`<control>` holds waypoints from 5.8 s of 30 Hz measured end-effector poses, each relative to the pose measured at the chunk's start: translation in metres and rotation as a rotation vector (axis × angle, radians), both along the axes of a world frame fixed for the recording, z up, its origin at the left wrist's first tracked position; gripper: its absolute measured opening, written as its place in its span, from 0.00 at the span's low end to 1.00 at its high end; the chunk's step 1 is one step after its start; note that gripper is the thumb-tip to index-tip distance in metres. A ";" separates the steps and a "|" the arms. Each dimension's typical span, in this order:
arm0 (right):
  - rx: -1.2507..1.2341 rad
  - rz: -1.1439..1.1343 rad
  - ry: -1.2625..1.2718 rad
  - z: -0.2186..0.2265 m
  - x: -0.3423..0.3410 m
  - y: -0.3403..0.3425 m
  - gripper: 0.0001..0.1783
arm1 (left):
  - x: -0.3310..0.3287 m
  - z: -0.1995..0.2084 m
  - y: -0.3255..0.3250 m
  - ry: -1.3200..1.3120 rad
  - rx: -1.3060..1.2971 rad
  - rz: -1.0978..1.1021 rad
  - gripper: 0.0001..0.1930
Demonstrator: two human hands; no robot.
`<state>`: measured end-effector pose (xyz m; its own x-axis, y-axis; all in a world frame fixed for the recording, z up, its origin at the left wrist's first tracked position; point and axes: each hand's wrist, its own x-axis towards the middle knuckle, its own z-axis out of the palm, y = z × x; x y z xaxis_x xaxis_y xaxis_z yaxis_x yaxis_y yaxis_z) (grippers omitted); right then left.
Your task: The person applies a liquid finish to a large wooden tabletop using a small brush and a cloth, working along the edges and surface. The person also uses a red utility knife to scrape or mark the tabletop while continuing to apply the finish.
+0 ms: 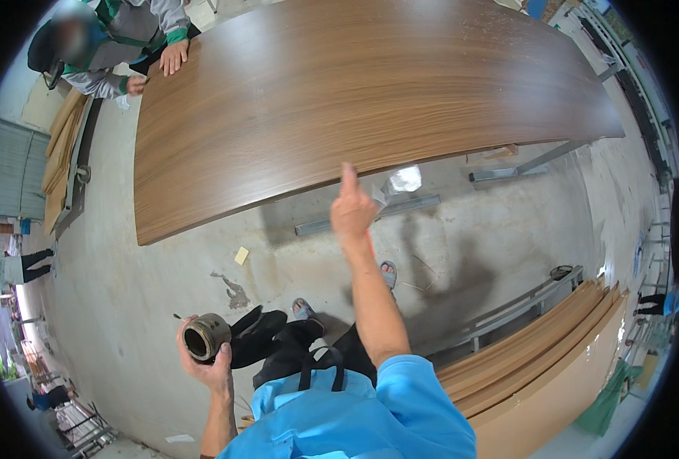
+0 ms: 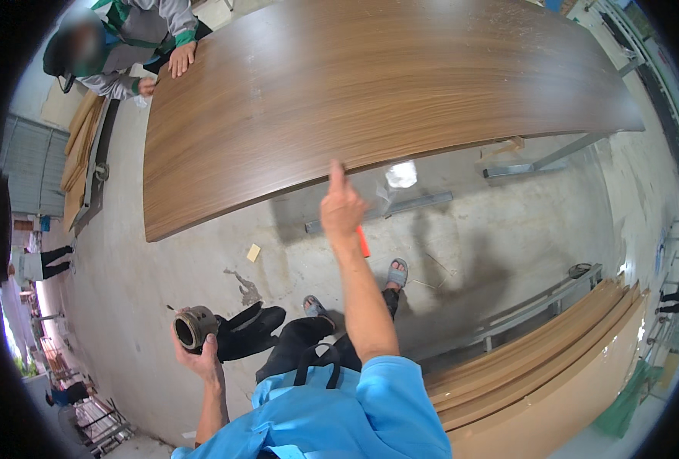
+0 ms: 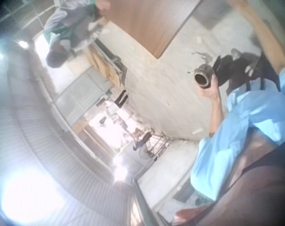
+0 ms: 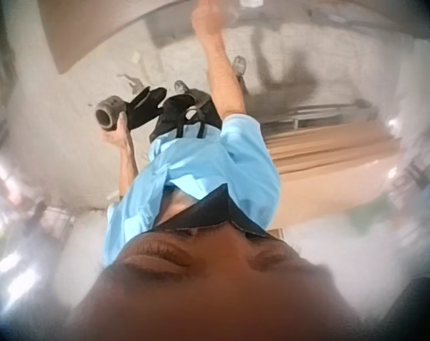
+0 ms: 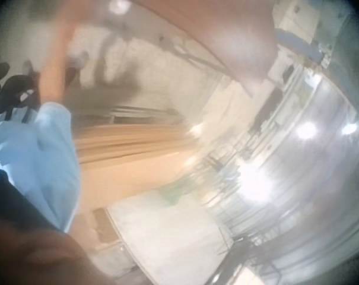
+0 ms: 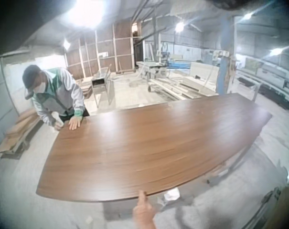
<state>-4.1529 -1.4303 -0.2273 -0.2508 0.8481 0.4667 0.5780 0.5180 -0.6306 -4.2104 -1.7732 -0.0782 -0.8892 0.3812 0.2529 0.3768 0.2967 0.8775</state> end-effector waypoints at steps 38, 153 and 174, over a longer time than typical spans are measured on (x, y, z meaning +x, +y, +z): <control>0.004 0.264 -0.033 -0.019 -0.230 -0.249 0.34 | -0.198 -0.011 -0.125 0.047 -0.121 -0.099 0.37; 0.110 0.242 0.194 0.468 0.186 0.067 0.12 | -0.066 0.059 -0.255 0.190 -0.056 0.822 0.22; -1.611 0.165 0.968 0.137 0.247 -0.080 0.15 | -0.051 0.061 -0.177 0.086 0.170 0.500 0.30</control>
